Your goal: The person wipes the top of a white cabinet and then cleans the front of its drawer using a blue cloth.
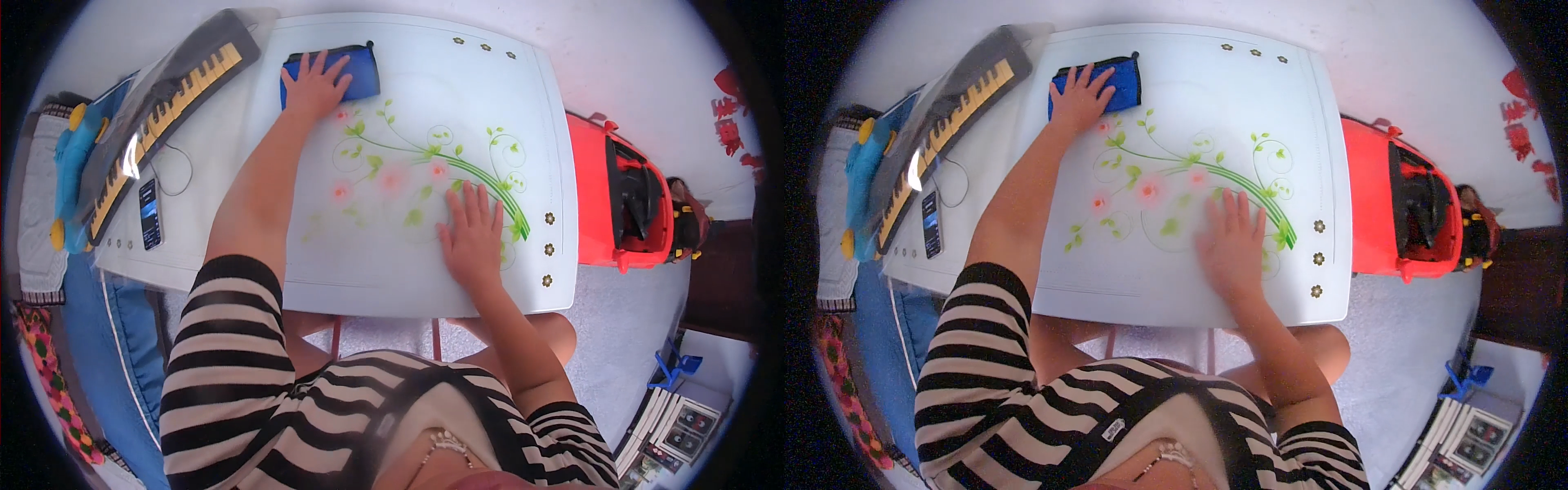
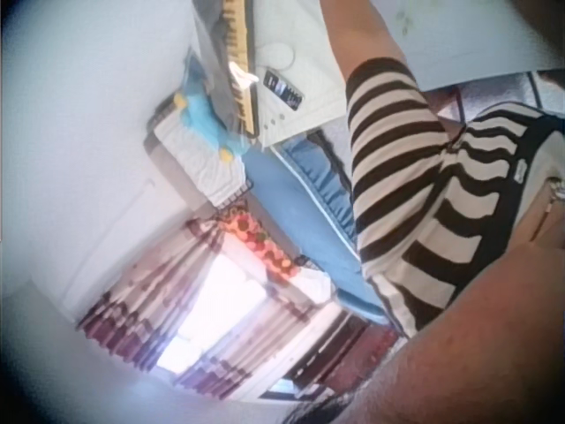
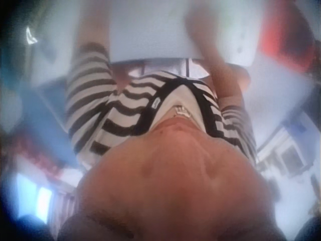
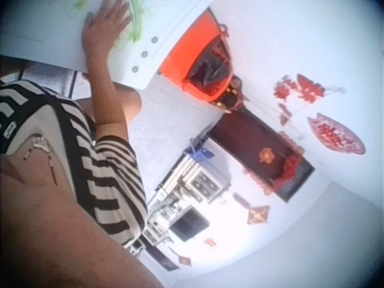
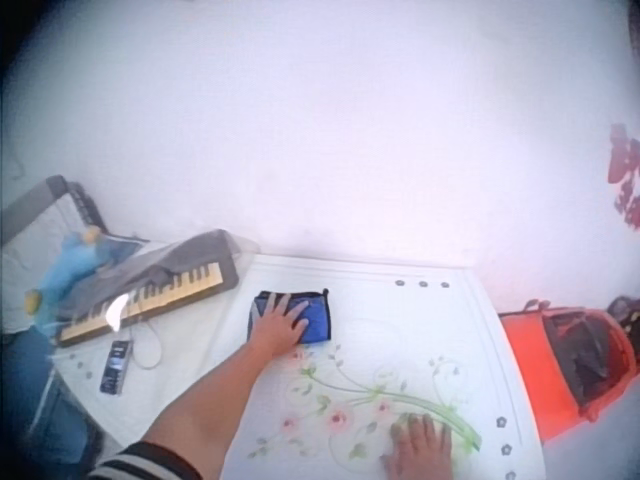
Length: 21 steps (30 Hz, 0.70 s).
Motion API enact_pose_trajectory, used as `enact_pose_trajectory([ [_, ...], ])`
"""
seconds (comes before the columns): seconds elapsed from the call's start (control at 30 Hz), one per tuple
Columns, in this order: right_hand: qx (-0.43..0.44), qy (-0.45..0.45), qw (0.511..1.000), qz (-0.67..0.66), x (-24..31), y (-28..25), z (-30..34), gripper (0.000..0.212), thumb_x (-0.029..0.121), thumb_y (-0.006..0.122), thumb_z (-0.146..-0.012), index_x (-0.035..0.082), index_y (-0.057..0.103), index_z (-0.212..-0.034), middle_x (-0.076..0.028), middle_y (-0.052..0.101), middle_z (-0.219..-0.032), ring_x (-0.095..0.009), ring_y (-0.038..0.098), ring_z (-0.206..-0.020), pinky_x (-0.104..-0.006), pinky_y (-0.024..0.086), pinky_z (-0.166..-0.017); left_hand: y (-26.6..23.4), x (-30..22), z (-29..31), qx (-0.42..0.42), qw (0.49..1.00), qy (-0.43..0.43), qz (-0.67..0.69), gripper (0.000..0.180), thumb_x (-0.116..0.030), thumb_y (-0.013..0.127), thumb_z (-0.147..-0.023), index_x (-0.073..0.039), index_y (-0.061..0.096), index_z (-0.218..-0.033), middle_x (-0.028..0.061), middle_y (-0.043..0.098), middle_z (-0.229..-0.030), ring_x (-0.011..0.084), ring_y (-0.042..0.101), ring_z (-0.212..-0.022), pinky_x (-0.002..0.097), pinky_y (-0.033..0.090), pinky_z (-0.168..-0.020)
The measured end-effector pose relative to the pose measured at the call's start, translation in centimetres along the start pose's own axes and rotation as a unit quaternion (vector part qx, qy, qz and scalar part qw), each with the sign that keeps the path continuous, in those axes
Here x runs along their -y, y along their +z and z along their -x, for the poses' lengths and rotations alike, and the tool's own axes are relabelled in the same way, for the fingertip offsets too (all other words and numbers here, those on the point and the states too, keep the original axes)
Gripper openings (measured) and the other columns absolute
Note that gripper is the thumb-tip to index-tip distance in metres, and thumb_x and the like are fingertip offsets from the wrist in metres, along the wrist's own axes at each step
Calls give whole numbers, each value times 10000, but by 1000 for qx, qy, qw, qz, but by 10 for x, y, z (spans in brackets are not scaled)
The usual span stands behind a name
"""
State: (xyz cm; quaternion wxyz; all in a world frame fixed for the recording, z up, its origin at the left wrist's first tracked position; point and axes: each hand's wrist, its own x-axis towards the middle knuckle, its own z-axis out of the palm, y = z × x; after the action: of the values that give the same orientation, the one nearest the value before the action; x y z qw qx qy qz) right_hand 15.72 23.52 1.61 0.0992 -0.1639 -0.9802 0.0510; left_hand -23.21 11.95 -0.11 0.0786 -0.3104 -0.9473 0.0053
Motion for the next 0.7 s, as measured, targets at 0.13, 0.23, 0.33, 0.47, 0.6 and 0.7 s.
enact_pose_trajectory([
  [0.13,-11,-4,1000,-13,0,-7,3,596,334,620,-938,112,478,-1472,-170,374,-1574,-364,247,-1511,-596,128,-1220,-2,-7,-7,2,1000,-19,3,566,-575,327,-1043,-434,254,-1586,33,217,-1684,343,153,-1552,732,127,-1151],
  [0.23,-12,9,1000,-27,2,-7,0,549,309,594,-970,122,475,-1472,-153,365,-1594,-349,266,-1508,-576,132,-1225,-3,-12,13,14,1000,-7,12,572,-569,345,-1037,-421,269,-1585,47,235,-1677,366,162,-1546,755,120,-1134],
  [0.33,-29,0,999,-31,2,-6,2,542,320,596,-970,116,491,-1461,-149,375,-1589,-340,273,-1506,-576,134,-1224,-12,-29,61,4,1000,24,6,566,-556,360,-1037,-403,300,-1578,63,245,-1671,369,182,-1536,753,140,-1125],
  [0.47,-54,-9,998,-17,1,-1,2,532,332,590,-975,107,506,-1449,-146,397,-1576,-336,282,-1502,-566,146,-1224,-24,-44,147,-32,996,78,41,546,-513,408,-1033,-355,377,-1555,83,236,-1670,387,185,-1529,738,133,-1134],
  [0.6,-59,-4,998,-14,-2,1,5,522,337,583,-979,110,514,-1444,-140,412,-1569,-328,293,-1499,-555,155,-1223,-47,-55,235,-3,991,109,71,560,-484,474,-1012,-344,396,-1548,101,208,-1677,399,148,-1536,732,86,-1146],
  [0.7,-68,-4,997,-27,-5,6,6,521,344,580,-980,114,517,-1443,-139,417,-1566,-325,300,-1497,-553,154,-1224,-57,-53,291,15,989,122,80,558,-479,488,-1005,-339,413,-1540,108,209,-1675,404,134,-1538,731,64,-1148],
])
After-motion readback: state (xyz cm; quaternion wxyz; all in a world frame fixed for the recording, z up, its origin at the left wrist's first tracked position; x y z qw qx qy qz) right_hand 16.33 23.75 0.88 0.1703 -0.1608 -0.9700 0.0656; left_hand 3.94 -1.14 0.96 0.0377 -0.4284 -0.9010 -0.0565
